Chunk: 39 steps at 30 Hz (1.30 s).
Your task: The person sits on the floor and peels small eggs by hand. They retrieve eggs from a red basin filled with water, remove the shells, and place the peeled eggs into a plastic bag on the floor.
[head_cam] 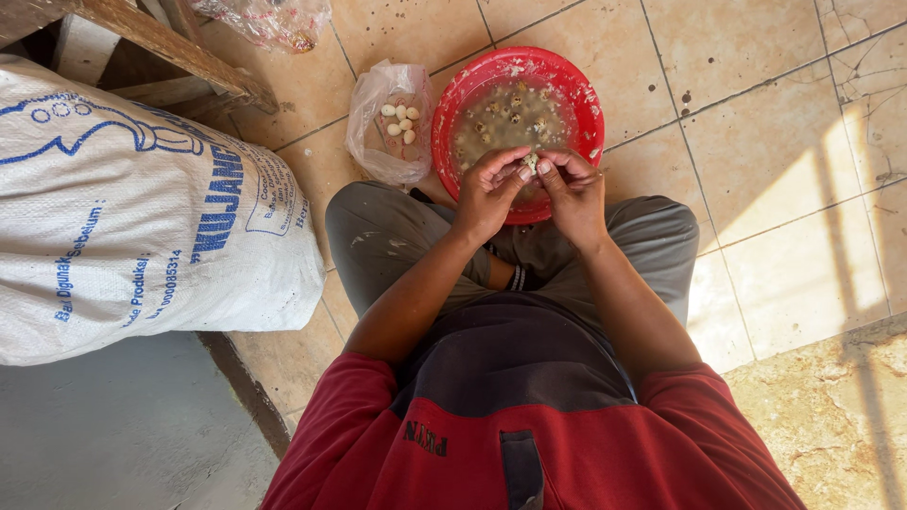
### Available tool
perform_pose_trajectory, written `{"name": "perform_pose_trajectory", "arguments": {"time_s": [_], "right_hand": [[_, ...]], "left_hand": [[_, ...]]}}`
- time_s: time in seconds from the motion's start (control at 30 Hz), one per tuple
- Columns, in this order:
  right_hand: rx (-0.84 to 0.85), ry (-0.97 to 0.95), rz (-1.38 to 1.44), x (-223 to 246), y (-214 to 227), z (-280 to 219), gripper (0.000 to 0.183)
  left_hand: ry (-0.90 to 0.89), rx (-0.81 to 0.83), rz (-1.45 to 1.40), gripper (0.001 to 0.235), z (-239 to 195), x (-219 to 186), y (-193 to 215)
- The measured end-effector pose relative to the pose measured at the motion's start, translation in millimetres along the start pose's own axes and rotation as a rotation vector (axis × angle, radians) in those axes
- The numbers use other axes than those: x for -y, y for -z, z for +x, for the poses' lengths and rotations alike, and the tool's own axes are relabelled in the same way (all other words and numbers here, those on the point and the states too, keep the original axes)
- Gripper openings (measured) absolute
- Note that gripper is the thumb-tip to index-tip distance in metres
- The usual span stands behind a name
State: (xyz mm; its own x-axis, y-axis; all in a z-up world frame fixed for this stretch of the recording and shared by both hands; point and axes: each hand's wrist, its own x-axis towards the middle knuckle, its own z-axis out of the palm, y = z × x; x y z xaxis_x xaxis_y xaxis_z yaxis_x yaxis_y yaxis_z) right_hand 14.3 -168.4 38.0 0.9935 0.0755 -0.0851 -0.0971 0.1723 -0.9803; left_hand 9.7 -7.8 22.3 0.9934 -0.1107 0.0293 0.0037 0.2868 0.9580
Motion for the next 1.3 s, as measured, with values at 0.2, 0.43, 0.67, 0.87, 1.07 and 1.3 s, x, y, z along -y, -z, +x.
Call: {"name": "perform_pose_trajectory", "arguments": {"time_s": [0.2,0.43,0.67,0.87,1.07,1.3], "right_hand": [[0.081,0.281,-0.526,48,-1,-10,0.009],[0.081,0.537,-0.842,66,-9,-7,0.013],[0.097,0.535,-0.948,63,-5,-7,0.017],[0.157,0.175,-0.539,53,6,-2,0.013],[0.187,0.078,-0.339,35,15,3,0.012],[0.075,0.19,-0.597,50,14,13,0.01]], "left_hand": [[-0.013,-0.007,0.058,0.033,-5,-7,5],[-0.087,-0.034,0.073,0.027,-13,-12,-2],[-0.103,-0.036,0.064,0.026,-15,-3,-2],[0.168,0.009,-0.239,0.033,-10,3,10],[0.301,0.081,-0.555,0.034,-12,9,15],[0.328,0.063,-0.539,0.029,-8,12,19]]}}
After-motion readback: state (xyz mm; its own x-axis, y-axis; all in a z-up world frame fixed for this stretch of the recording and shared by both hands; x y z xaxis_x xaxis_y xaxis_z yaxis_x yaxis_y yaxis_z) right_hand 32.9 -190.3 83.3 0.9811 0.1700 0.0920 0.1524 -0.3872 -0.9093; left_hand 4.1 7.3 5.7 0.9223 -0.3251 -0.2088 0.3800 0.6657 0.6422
